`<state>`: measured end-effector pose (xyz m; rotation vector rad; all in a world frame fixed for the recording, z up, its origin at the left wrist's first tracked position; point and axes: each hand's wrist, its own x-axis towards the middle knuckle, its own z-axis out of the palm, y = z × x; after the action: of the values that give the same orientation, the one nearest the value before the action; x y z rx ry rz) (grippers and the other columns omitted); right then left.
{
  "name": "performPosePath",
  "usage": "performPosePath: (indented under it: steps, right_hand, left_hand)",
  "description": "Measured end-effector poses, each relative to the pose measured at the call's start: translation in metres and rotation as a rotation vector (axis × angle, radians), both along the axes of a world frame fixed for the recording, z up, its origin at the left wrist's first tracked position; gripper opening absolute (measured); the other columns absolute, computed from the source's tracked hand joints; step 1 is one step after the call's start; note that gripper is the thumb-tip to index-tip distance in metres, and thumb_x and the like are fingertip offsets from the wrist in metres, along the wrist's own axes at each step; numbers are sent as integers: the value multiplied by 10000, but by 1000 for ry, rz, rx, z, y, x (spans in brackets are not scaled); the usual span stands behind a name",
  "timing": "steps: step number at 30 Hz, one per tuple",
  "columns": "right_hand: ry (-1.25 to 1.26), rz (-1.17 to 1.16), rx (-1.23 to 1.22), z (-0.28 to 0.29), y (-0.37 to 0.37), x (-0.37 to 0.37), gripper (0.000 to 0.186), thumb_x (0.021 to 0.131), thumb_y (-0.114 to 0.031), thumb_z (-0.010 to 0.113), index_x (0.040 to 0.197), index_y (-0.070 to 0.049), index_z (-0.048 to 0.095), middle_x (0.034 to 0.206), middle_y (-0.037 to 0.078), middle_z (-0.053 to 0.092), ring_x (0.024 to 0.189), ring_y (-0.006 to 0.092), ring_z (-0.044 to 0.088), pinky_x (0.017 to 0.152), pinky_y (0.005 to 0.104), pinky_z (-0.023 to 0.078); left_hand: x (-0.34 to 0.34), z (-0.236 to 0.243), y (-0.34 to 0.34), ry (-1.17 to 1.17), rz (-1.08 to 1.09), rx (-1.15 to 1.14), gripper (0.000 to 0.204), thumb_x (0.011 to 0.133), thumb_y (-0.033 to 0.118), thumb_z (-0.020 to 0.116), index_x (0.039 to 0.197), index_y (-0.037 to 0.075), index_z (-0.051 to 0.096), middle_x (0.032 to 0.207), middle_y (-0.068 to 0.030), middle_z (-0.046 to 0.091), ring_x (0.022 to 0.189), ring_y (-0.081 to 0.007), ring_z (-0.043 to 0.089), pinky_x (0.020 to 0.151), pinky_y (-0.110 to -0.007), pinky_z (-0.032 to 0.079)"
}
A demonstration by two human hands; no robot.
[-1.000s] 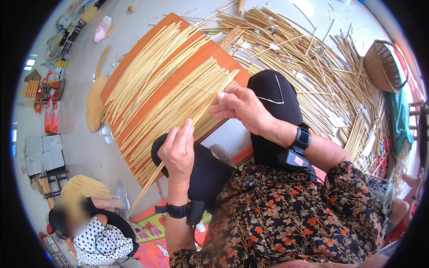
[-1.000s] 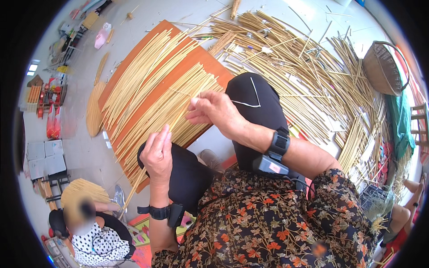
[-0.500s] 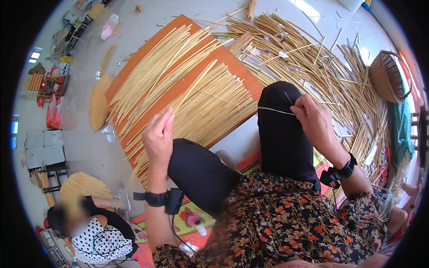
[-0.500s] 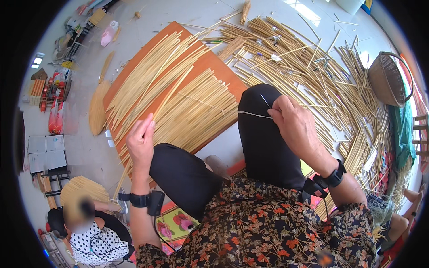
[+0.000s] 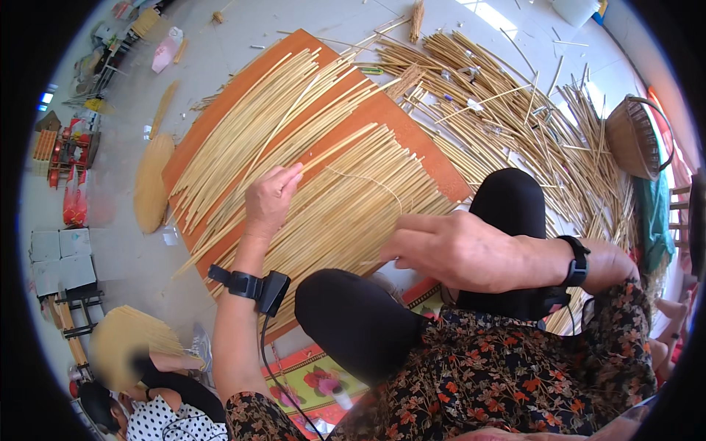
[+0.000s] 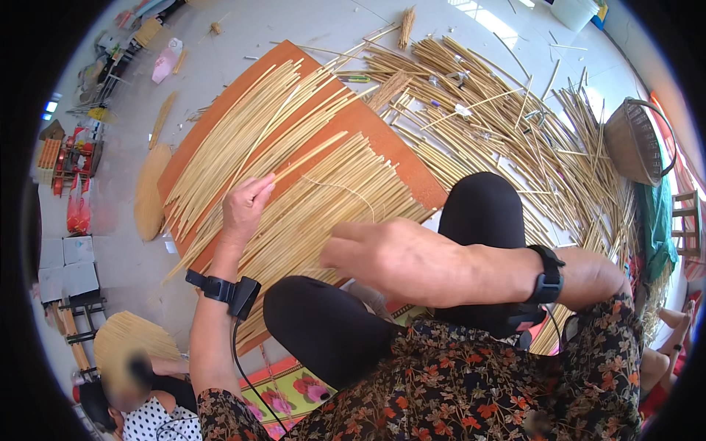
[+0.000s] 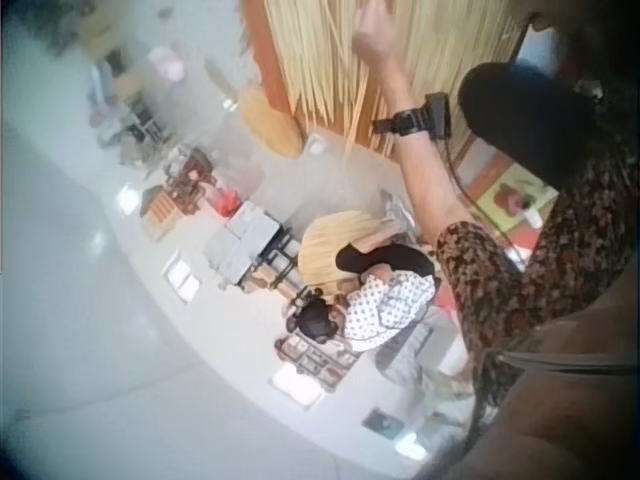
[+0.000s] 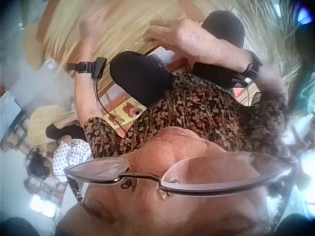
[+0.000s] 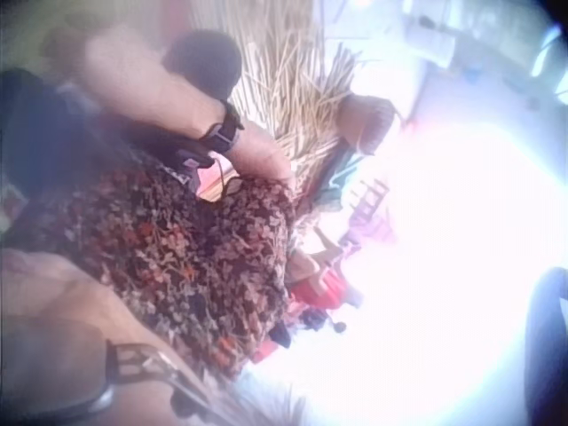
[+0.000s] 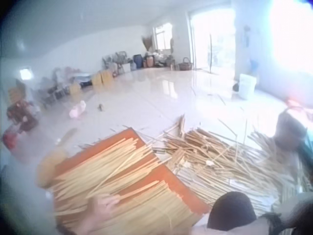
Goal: The person sits on a mat and weaves thin bamboo strips into a flat mat using a string. They repeatedly pick up strips, align them, and tie them together to form a woven structure.
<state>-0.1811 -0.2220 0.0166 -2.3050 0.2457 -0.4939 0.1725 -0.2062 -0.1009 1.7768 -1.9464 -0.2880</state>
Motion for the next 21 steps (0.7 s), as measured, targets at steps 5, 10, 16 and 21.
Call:
performPosePath:
  steps: [5,10,16,21]
  right_hand:
    - [174,73,-69,-30,-34,57,185,851,-51,675,992,-1,567,920,149,589,831,352,688,657,439,588]
    - [295,49,-301,-74,-64,82,138,833,-65,679,944,-8,621,965,126,641,963,321,706,792,422,619]
    - [418,-80,-400,-124,-99,82,172,882,-42,667,1043,17,673,1138,170,654,1120,337,665,968,429,581]
    - [563,-284,-377,-169,-134,65,201,908,-34,639,1090,41,681,1277,225,617,1262,384,603,1039,473,539]
  left_hand:
    - [1,-45,-29,50,-1,19,214,991,159,717,1173,76,795,953,-110,746,775,-274,691,700,-368,535]
    - [7,-71,-38,51,-28,15,206,993,147,717,1169,77,796,931,-111,739,759,-270,689,686,-359,532]
    - [8,-77,-42,128,-19,25,189,985,132,726,1146,68,800,900,-104,734,745,-258,694,668,-353,528]
    - [12,-76,-41,131,-13,17,179,985,185,733,1121,95,808,903,-80,741,740,-273,708,646,-372,544]
